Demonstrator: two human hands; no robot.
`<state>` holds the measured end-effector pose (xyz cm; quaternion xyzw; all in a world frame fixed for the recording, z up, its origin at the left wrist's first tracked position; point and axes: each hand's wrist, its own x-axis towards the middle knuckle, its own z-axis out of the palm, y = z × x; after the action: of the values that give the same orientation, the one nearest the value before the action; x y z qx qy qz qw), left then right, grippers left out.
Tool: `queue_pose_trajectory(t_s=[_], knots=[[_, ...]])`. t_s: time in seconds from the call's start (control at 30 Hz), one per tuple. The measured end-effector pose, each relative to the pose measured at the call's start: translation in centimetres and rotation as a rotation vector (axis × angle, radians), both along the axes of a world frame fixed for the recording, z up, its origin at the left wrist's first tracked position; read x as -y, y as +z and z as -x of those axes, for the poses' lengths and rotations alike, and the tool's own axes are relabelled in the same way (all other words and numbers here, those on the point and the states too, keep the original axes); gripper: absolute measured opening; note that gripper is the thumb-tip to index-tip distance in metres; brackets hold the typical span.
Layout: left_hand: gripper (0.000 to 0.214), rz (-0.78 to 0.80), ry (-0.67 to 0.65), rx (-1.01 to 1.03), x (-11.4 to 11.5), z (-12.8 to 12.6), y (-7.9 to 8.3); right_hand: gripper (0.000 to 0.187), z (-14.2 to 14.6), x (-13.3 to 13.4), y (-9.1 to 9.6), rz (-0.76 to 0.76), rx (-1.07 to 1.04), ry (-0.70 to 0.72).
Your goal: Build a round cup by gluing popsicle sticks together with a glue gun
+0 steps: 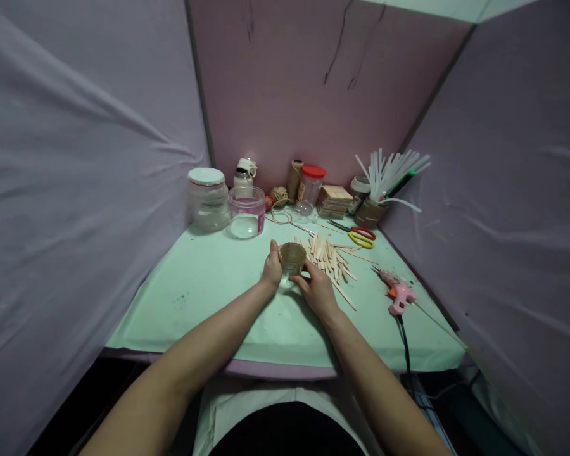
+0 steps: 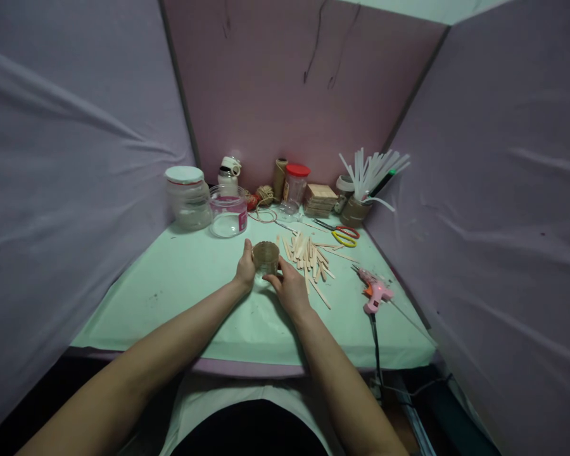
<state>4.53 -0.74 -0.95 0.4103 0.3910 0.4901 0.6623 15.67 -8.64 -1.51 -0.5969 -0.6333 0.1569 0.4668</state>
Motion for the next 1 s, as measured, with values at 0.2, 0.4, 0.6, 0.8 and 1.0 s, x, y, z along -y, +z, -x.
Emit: queue_pose_trajectory(t_s=[0.2,0.4,0.6,0.8,1.0], knots=[[0.076,0.015,0.032,0.028,0.4,-0.3,0.5,0.032,-0.2,0.0,0.0,-0.025,0.004,-0.011],[0.077,0.01,0.024,0.02,0.3,-0.3,0.2,0.031,-0.3,0.0,0.1,-0.019,-0.06,-0.004],[0.079,-0.007,-0.127,0.045,-0.7,0.0,-0.6,0.036,-0.5,-0.3,0.1,-0.007,-0.202,0.018],[0.081,0.028,-0.328,0.154,-0.6,0.0,-0.2,0.038,-1.0,-0.6,0.4,0.013,-0.309,-0.055],[0.075,0.129,-0.19,0.12,0.2,-0.6,-0.1,0.038,-0.9,-0.9,0.1,0.035,-0.378,-0.064]])
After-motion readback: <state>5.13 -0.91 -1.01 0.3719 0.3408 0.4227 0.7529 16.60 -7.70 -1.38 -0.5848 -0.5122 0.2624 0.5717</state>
